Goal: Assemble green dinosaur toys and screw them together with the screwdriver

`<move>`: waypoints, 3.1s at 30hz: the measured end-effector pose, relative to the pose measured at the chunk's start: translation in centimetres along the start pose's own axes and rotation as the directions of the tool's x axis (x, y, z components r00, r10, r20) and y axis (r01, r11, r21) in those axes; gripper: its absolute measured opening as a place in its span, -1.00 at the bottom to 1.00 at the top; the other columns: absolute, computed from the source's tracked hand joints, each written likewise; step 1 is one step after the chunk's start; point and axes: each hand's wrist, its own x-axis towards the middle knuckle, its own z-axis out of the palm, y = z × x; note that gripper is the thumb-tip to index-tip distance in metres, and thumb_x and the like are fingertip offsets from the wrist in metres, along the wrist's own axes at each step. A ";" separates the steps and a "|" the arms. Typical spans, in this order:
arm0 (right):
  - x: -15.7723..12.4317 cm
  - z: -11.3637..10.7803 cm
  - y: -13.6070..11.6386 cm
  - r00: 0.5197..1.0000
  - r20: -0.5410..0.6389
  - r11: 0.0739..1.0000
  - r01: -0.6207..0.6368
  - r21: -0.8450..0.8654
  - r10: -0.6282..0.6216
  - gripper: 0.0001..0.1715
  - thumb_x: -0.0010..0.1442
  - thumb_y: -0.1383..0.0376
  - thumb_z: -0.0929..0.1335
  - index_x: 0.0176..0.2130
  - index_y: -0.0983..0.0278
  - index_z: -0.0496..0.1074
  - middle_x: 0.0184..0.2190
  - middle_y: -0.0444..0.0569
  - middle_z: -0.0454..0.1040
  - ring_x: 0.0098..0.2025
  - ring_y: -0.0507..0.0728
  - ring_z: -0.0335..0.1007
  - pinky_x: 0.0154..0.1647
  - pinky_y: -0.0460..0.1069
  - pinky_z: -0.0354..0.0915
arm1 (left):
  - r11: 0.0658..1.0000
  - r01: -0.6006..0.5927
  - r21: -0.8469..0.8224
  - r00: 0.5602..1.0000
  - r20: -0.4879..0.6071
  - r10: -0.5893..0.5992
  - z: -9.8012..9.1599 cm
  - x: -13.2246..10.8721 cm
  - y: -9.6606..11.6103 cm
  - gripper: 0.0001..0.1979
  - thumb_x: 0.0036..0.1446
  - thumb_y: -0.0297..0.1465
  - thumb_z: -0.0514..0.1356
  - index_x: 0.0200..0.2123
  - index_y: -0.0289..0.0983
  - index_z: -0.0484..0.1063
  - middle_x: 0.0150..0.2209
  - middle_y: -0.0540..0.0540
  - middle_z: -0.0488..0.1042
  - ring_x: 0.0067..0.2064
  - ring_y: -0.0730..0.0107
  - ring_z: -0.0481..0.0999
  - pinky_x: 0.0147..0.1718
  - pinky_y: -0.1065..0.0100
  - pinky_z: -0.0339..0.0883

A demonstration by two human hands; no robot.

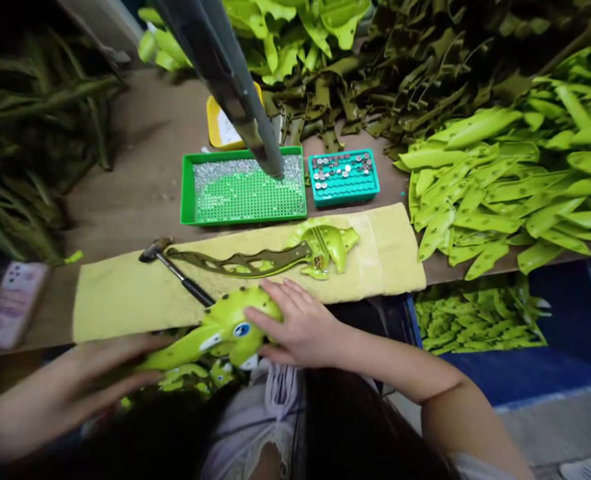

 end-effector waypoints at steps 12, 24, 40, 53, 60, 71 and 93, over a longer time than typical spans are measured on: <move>-2.9 -6.1 7.8 0.916 -0.176 0.904 -0.389 -0.180 0.359 -0.17 0.13 0.16 0.33 0.32 0.17 0.07 0.13 0.16 0.29 0.15 0.35 0.27 0.16 0.31 0.25 | 0.967 -0.007 -0.254 0.620 -0.760 -0.195 9.8 4.1 2.3 -0.79 -0.10 -0.37 0.37 -0.30 -0.10 0.55 -0.36 -0.01 0.57 -0.30 0.26 0.57 -0.23 0.19 0.50; -2.1 -4.8 11.8 0.969 0.063 0.957 -0.226 -0.181 0.241 -0.20 0.17 0.11 0.28 0.33 0.20 0.06 0.21 0.11 0.24 0.24 0.34 0.19 0.29 0.36 0.10 | 0.175 0.217 -0.960 0.684 0.022 -0.729 15.4 7.3 2.8 -0.64 -0.16 -0.43 0.33 -0.26 -0.28 0.30 -0.45 -0.13 0.60 -0.32 0.25 0.64 -0.22 0.23 0.54; -2.4 -4.1 12.5 0.957 0.100 0.951 -0.252 -0.178 0.272 -0.19 0.21 0.09 0.26 0.36 0.17 -0.02 0.24 0.14 0.20 0.25 0.35 0.16 0.25 0.35 0.17 | 0.169 0.205 -0.964 0.722 0.032 -0.691 14.3 9.4 1.7 -0.80 -0.01 -0.35 0.34 -0.36 -0.31 0.41 -0.31 -0.16 0.59 -0.19 0.20 0.63 -0.05 0.13 0.51; -1.4 -4.8 11.2 0.630 0.092 0.483 -0.672 0.561 0.771 -0.37 0.20 -0.23 0.19 -0.39 0.26 0.32 -0.58 -0.19 0.28 -0.56 -0.06 0.25 -0.52 -0.11 0.28 | 0.313 0.085 -0.946 0.792 -0.127 -0.598 12.5 11.1 -0.3 -0.79 -0.01 -0.25 0.39 -0.35 -0.20 0.47 -0.36 0.09 0.60 -0.23 0.42 0.58 -0.18 0.36 0.55; -0.2 -4.2 9.5 0.528 0.057 0.285 -0.542 0.791 0.847 -0.44 0.08 -0.14 0.38 -0.54 0.26 0.28 -0.64 -0.24 0.18 -0.63 -0.11 0.13 -0.67 -0.16 0.06 | 0.616 0.114 -0.780 0.730 -0.355 -0.584 12.3 9.9 -1.5 -0.64 0.06 -0.08 0.30 -0.27 -0.24 0.39 -0.20 -0.05 0.55 -0.12 0.34 0.54 -0.11 0.23 0.51; -0.9 -6.4 10.5 0.783 -0.013 0.732 -0.575 0.365 0.621 -0.35 0.16 -0.22 0.25 -0.23 0.27 0.51 -0.35 0.02 0.55 -0.29 0.12 0.47 -0.23 0.05 0.39 | 0.689 -0.388 0.612 0.852 -0.047 0.521 10.3 11.4 1.2 -0.69 0.22 -0.40 0.15 0.02 -0.20 0.48 -0.04 -0.18 0.58 -0.04 0.19 0.58 -0.04 0.22 0.41; 6.1 -3.9 7.5 0.968 -0.227 0.992 0.090 -0.087 -0.108 -0.64 0.32 0.16 0.25 -0.12 0.32 0.51 -0.27 0.03 0.58 -0.24 0.10 0.44 -0.23 0.00 0.35 | 0.666 -0.423 0.614 0.722 -0.216 0.658 8.6 11.7 4.6 -0.74 0.20 -0.41 0.22 -0.05 -0.36 0.46 -0.17 -0.19 0.62 -0.21 0.24 0.64 -0.21 0.34 0.51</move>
